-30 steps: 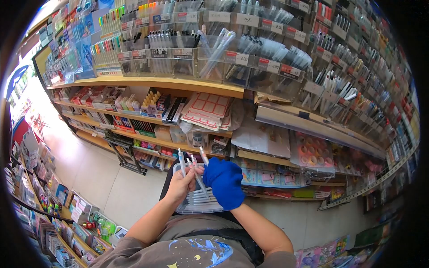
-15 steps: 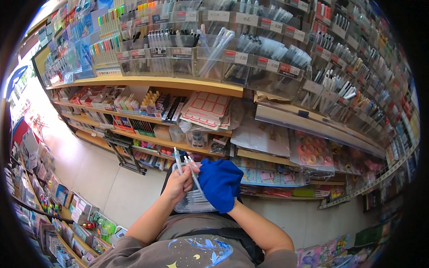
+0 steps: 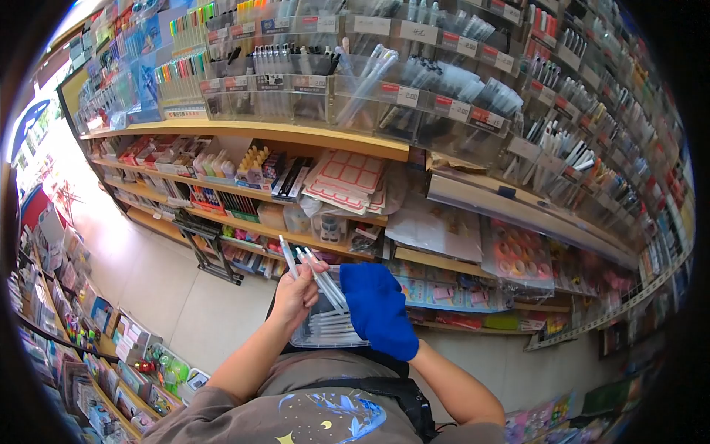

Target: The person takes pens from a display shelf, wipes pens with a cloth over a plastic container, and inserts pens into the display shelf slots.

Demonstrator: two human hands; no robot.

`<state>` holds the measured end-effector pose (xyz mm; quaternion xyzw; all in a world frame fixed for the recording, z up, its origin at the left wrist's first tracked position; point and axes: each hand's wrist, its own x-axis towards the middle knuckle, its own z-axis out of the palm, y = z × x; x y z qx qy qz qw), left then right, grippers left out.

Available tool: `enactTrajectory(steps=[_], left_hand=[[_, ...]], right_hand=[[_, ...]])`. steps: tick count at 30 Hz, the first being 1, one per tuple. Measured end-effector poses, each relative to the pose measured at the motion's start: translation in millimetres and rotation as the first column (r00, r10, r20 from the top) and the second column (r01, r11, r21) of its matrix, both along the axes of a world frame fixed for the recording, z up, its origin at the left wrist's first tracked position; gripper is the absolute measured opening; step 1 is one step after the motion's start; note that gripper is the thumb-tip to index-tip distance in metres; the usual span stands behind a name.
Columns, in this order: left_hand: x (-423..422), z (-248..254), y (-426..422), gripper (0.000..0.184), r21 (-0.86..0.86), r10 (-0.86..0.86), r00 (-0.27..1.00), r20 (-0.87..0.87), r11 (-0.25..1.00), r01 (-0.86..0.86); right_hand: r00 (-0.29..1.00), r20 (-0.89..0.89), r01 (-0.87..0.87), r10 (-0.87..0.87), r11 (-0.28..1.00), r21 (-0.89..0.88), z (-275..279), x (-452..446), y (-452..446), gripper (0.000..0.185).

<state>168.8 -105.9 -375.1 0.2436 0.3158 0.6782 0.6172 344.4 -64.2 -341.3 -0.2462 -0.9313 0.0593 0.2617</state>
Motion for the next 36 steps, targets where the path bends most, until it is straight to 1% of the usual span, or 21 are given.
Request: enactTrajectory(steps=[3, 5, 6, 8, 10, 11, 12, 13, 14, 15, 16, 17, 18, 19, 20, 21, 24, 27, 30, 33, 36], left_hand=[[1.6, -4.0, 1.1, 0.028, -0.02, -0.036, 0.996, -0.082, 0.999, 0.034], [4.3, -4.9, -1.6, 0.027, -0.044, -0.066, 0.977, -0.201, 0.997, 0.058], [5.4, -5.1, -2.9, 0.026, -0.059, -0.08, 0.963, -0.259, 0.996, 0.067], [8.8, -11.3, -2.8, 0.023, -0.021, -0.114, 0.935, -0.335, 0.993, 0.114], [15.1, -18.0, 0.2, 0.021, 0.02, -0.108, 0.898, -0.427, 0.992, 0.128], [14.9, -7.5, -4.9, 0.02, -0.021, -0.152, 0.872, -0.465, 0.987, 0.161], [14.6, -9.9, -4.6, 0.019, -0.055, -0.177, 0.834, -0.523, 0.983, 0.174], [14.5, -15.4, -4.3, 0.019, -0.088, -0.2, 0.792, -0.577, 0.979, 0.183], [14.3, -20.2, -4.2, 0.018, -0.122, -0.222, 0.748, -0.625, 0.975, 0.188], [13.7, -22.8, -3.8, 0.017, -0.137, -0.225, 0.745, -0.628, 0.974, 0.178], [12.4, -27.6, -2.3, 0.017, -0.086, -0.184, 0.724, -0.665, 0.982, 0.171], [11.4, -33.4, -0.7, 0.017, -0.035, -0.143, 0.701, -0.698, 0.986, 0.165], [11.9, -36.8, -0.4, 0.016, 0.015, -0.1, 0.68, -0.727, 0.987, 0.162], [14.3, -36.2, -1.7, 0.016, 0.026, -0.098, 0.678, -0.728, 0.985, 0.171], [17.4, -33.1, -2.7, 0.016, 0.039, -0.096, 0.676, -0.731, 0.983, 0.182], [19.5, -30.4, -3.2, 0.016, 0.052, -0.095, 0.673, -0.734, 0.979, 0.195], [20.6, -27.0, -3.5, 0.016, 0.06, -0.173, 0.699, -0.694, 0.953, 0.296], [13.4, -7.8, -9.7, 0.016, -0.132, -0.365, 0.782, -0.505, 0.928, 0.348], [12.1, -20.1, -6.7, 0.016, 0.004, -0.366, 0.813, -0.452, 0.911, 0.412], [12.2, -20.8, -4.2, 0.018, 0.055, -0.367, 0.793, -0.486, 0.893, 0.446], [14.5, -0.5, -10.1, 0.018, -0.047, -0.431, 0.783, -0.448, 0.886, 0.461]], right_hand=[[0.99, -0.139, -0.039, 0.025, 0.995, -0.097, 8.5, 6.3, 2.4, 0.037], [0.949, -0.315, -0.04, -0.014, 0.986, -0.163, 0.6, 14.9, 10.6, 0.036], [0.964, -0.262, 0.004, -0.045, 0.988, -0.155, -1.2, 15.3, 15.9, 0.034], [0.981, -0.155, 0.096, -0.117, 0.987, -0.132, 0.2, 12.9, 28.4, 0.031], [0.989, -0.146, 0.002, -0.001, 1.0, 0.004, 10.3, -4.3, 25.5, 0.026], [0.981, -0.192, -0.048, 0.037, 0.997, -0.053, 10.7, -15.2, 22.5, 0.027], [0.968, -0.239, -0.1, 0.072, 0.989, -0.106, 12.6, -25.5, 20.6, 0.027], [0.934, -0.325, -0.245, 0.15, 0.93, -0.274, 32.1, -33.0, 14.9, 0.026], [0.952, -0.265, -0.207, 0.151, 0.959, -0.195, 28.1, -34.9, 14.6, 0.026], [0.968, -0.203, -0.172, 0.147, 0.978, -0.113, 24.0, -37.8, 13.5, 0.025], [0.981, -0.141, -0.142, 0.137, 0.989, -0.029, 24.6, -40.8, 12.0, 0.025], [0.978, -0.137, -0.171, 0.155, 0.978, -0.116, 32.3, -38.5, 14.8, 0.025], [0.943, -0.295, -0.262, 0.156, 0.894, -0.364, 34.5, -39.4, 18.5, 0.025], [0.891, -0.44, -0.368, 0.108, 0.738, -0.565, 36.1, -39.5, 21.3, 0.026], [0.829, -0.559, -0.481, 0.015, 0.529, -0.699, 37.5, -39.0, 23.9, 0.028], [0.849, -0.522, -0.433, -0.083, 0.455, -0.778, 43.2, -36.1, 23.0, 0.032], [0.722, -0.639, -0.596, -0.268, 0.23, -0.77, 39.0, -36.9, 16.8, 0.028], [0.89, -0.369, -0.377, -0.266, 0.024, -0.926, 57.1, -34.6, 22.5, 0.021], [0.922, -0.386, -0.35, -0.018, 0.382, -0.855, 71.0, -28.5, 13.4, 0.022], [0.929, -0.353, -0.354, 0.116, 0.561, -0.748, 60.3, -21.8, 20.6, 0.026], [0.947, -0.3, -0.306, 0.113, 0.605, -0.736, 61.0, -19.8, 20.0, 0.026]])
